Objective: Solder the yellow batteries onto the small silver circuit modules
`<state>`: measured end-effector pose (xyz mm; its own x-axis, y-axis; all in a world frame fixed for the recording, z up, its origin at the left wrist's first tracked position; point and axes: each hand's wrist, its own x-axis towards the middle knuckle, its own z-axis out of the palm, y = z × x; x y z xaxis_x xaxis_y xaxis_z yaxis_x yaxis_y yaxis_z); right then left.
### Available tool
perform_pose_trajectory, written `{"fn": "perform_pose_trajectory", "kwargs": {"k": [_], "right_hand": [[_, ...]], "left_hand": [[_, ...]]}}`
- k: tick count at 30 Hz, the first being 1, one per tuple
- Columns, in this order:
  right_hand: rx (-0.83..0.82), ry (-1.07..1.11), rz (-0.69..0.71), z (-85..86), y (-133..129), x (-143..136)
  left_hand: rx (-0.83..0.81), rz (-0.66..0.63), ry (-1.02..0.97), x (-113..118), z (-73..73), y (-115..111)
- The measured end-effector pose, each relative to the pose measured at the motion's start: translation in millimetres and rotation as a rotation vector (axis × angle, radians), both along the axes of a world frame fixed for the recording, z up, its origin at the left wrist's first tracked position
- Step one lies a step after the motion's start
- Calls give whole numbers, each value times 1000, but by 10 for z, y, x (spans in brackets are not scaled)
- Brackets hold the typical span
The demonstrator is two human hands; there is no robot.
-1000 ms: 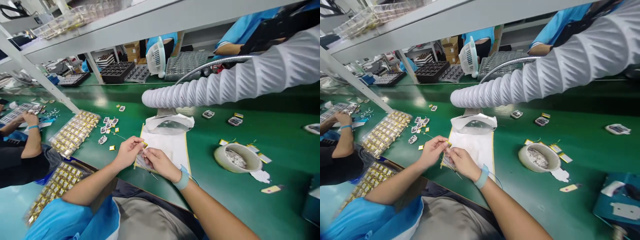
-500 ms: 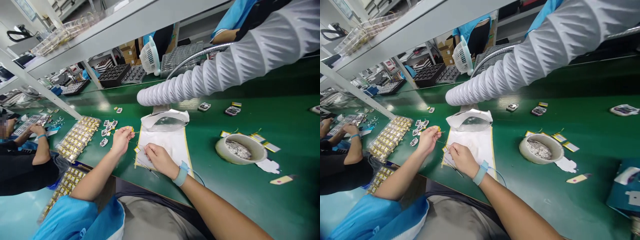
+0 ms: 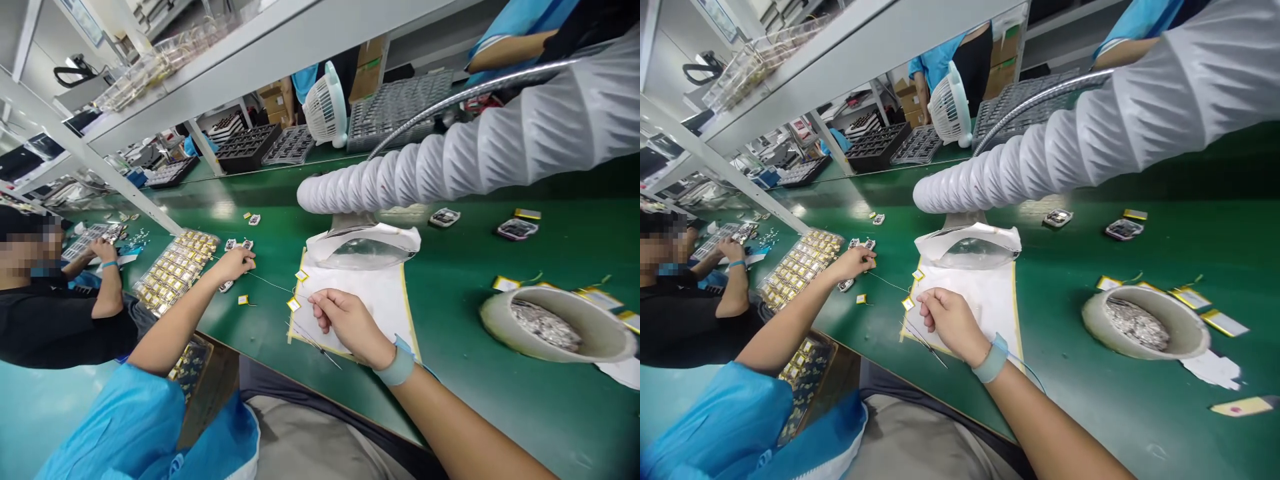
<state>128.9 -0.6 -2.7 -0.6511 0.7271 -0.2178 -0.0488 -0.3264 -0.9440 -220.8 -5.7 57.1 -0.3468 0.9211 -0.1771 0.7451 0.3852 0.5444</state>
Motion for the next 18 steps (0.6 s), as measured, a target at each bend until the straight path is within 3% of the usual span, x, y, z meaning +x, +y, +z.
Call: {"fn": "perform_pose_trajectory", "kwargs": {"k": [4, 8, 13, 18], "right_hand": [[12, -21, -30, -21, 24, -14], [95, -54, -31, -12, 12, -20], [340, -158, -50, 20, -41, 10], [616, -298, -168, 65, -59, 85]], "left_hand": [[6, -38, -34, 159, -28, -18], [156, -55, -154, 646, -66, -252], [353, -30, -574, 1287, -124, -493], [371, -53, -496, 1441, -89, -608]]}}
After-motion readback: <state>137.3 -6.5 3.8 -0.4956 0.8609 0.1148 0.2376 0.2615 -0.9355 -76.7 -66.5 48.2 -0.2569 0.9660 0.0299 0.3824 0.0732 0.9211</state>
